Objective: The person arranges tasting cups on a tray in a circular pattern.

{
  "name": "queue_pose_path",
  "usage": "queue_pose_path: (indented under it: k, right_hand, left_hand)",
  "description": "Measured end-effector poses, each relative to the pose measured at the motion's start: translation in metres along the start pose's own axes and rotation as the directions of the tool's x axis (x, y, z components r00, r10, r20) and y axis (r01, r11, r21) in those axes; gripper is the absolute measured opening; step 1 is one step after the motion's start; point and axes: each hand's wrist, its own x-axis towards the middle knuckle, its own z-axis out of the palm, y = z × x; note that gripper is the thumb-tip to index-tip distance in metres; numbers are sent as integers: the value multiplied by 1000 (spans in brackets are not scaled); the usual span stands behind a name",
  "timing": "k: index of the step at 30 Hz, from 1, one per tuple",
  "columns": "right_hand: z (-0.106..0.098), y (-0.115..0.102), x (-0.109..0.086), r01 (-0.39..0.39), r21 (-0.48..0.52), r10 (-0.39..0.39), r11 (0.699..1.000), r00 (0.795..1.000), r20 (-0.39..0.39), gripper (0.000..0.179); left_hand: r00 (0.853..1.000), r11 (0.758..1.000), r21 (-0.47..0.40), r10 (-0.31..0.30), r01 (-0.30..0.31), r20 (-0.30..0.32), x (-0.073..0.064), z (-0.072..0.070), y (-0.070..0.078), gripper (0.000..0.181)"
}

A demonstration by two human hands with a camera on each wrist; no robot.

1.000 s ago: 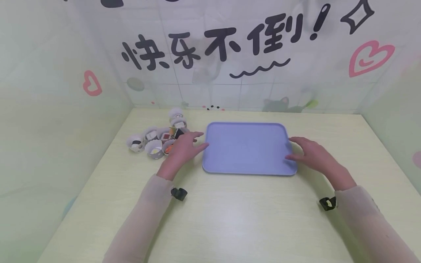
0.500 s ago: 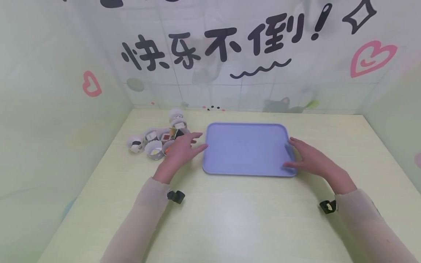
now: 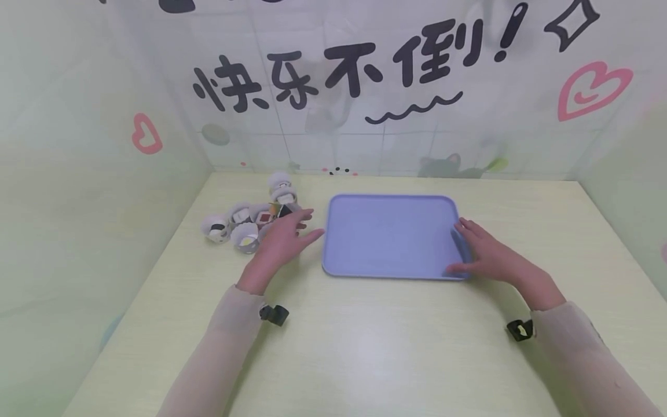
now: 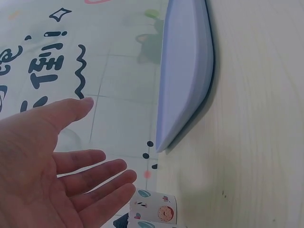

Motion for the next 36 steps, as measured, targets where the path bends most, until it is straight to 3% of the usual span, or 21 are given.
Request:
queue_pose_path:
  k: [12,36]
  right_hand:
    - [5,0,0,19,-27,-19,999,1000,6,120]
    - [8,-4,3,33,-14,-33,999,999,25,114]
  left_hand:
    - [1000,1000,-19,0,0,-10,-4,-1,-3,64]
    - [999,999,-34,18,-18,-27,-6,2,-9,63]
